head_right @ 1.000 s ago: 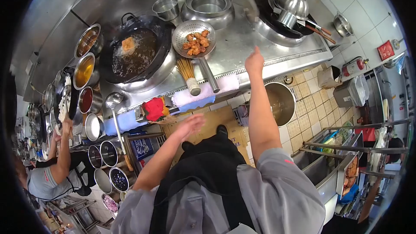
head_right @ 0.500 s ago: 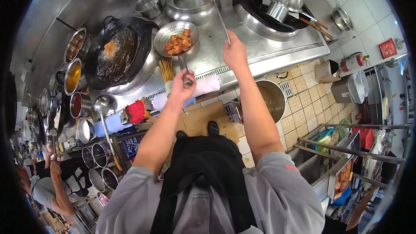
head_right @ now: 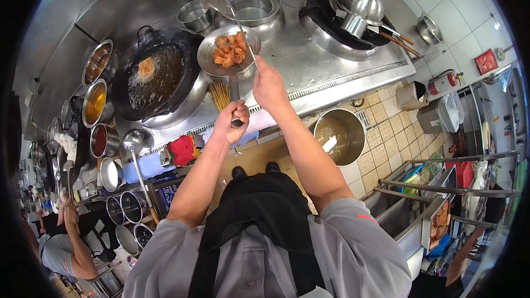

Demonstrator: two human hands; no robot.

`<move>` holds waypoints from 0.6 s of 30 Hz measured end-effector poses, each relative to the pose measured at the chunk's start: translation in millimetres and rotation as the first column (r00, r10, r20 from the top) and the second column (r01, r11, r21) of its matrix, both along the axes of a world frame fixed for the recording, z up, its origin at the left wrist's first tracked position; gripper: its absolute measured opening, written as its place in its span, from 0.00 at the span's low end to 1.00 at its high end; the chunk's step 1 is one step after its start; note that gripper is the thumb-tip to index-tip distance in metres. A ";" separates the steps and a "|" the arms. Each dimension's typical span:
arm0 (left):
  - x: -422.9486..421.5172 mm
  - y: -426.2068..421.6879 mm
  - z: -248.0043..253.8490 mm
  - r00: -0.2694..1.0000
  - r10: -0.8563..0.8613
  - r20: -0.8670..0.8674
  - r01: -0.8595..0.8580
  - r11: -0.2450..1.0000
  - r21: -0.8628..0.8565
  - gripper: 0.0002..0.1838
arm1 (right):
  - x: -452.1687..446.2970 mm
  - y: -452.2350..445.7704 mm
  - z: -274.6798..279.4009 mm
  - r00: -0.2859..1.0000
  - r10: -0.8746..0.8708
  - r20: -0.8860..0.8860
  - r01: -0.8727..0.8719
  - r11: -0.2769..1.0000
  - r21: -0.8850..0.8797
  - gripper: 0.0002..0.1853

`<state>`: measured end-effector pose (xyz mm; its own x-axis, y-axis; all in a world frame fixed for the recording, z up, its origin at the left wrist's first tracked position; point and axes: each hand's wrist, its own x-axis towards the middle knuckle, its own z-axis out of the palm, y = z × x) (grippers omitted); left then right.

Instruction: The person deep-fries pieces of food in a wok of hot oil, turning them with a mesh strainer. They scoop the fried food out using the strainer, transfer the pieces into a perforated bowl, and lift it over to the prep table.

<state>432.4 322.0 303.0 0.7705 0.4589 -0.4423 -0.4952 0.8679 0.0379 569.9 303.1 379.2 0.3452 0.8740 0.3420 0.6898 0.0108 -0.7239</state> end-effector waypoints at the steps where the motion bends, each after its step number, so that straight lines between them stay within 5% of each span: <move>1: -3.4 -0.8 2.5 0.999 -0.002 -0.038 0.003 1.000 0.023 0.06 | -6.4 -3.7 5.5 1.000 0.000 0.022 -0.001 0.999 0.048 0.18; 5: -17.7 -24.9 18.5 0.993 0.020 -0.117 0.002 0.983 0.181 0.04 | -19.4 -1.1 -5.2 0.998 -0.058 -0.038 0.061 0.995 0.075 0.18; 7: -25.5 -32.1 18.1 0.995 0.003 -0.104 0.014 0.987 0.158 0.04 | -12.8 7.4 -28.9 0.999 -0.051 -0.015 0.048 0.992 -0.117 0.19; 13: -40.2 -15.0 6.9 0.997 -0.057 -0.058 0.059 0.998 0.028 0.05 | 4.4 -42.2 -57.1 0.978 -0.183 -0.103 0.183 0.983 -0.008 0.19; 15: -44.1 -17.8 5.3 0.988 -0.076 -0.132 0.087 0.993 0.081 0.04 | 12.2 -74.3 -64.5 0.934 -0.287 -0.213 0.242 0.947 -0.213 0.18; 17: -52.0 -27.3 5.3 0.949 -0.086 -0.305 0.136 0.980 0.147 0.05 | 27.0 -101.9 -89.3 0.876 -0.281 -0.393 0.221 0.956 -0.191 0.15; 18: -57.4 -33.6 7.7 0.949 -0.085 -0.302 0.138 0.978 0.159 0.05 | 32.9 -120.2 -78.8 0.524 -0.299 -0.798 0.051 0.946 -0.321 0.14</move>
